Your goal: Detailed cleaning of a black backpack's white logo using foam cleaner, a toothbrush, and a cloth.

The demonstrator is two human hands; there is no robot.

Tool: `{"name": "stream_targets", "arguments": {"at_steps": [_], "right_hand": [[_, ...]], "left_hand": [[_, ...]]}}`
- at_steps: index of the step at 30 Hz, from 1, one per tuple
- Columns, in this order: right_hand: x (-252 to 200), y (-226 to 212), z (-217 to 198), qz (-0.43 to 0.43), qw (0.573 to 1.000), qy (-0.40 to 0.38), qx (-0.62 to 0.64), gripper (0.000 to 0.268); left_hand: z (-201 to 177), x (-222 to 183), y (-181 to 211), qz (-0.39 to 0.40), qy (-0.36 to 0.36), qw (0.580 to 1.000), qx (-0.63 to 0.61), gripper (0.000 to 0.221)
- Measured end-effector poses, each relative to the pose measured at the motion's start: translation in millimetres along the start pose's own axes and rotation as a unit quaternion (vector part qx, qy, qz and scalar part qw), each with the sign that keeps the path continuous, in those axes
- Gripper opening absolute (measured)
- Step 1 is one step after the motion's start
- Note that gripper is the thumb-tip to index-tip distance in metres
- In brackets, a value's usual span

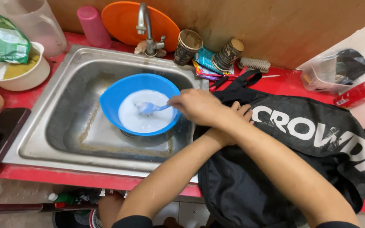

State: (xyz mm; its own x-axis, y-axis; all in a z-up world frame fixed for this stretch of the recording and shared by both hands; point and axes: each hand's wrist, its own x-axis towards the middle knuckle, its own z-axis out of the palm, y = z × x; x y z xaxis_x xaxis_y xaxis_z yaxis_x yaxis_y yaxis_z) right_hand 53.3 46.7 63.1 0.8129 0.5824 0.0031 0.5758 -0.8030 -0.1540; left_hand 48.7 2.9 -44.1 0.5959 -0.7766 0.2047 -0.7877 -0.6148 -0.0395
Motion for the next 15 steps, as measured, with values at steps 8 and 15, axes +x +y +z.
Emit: {"name": "stream_targets", "arguments": {"at_steps": [8,15], "right_hand": [[-139.8,66.5,-72.1,0.167,0.972,0.164,0.013,0.022],[-255.5,112.4,-70.5,0.446,0.893,-0.059,-0.01,0.033]], "left_hand": [[-22.5,-8.1,1.0,-0.025,0.036,0.983,-0.179,0.054],[-1.0,-2.5,3.6,-0.049,0.023,0.981,-0.187,0.063]]}}
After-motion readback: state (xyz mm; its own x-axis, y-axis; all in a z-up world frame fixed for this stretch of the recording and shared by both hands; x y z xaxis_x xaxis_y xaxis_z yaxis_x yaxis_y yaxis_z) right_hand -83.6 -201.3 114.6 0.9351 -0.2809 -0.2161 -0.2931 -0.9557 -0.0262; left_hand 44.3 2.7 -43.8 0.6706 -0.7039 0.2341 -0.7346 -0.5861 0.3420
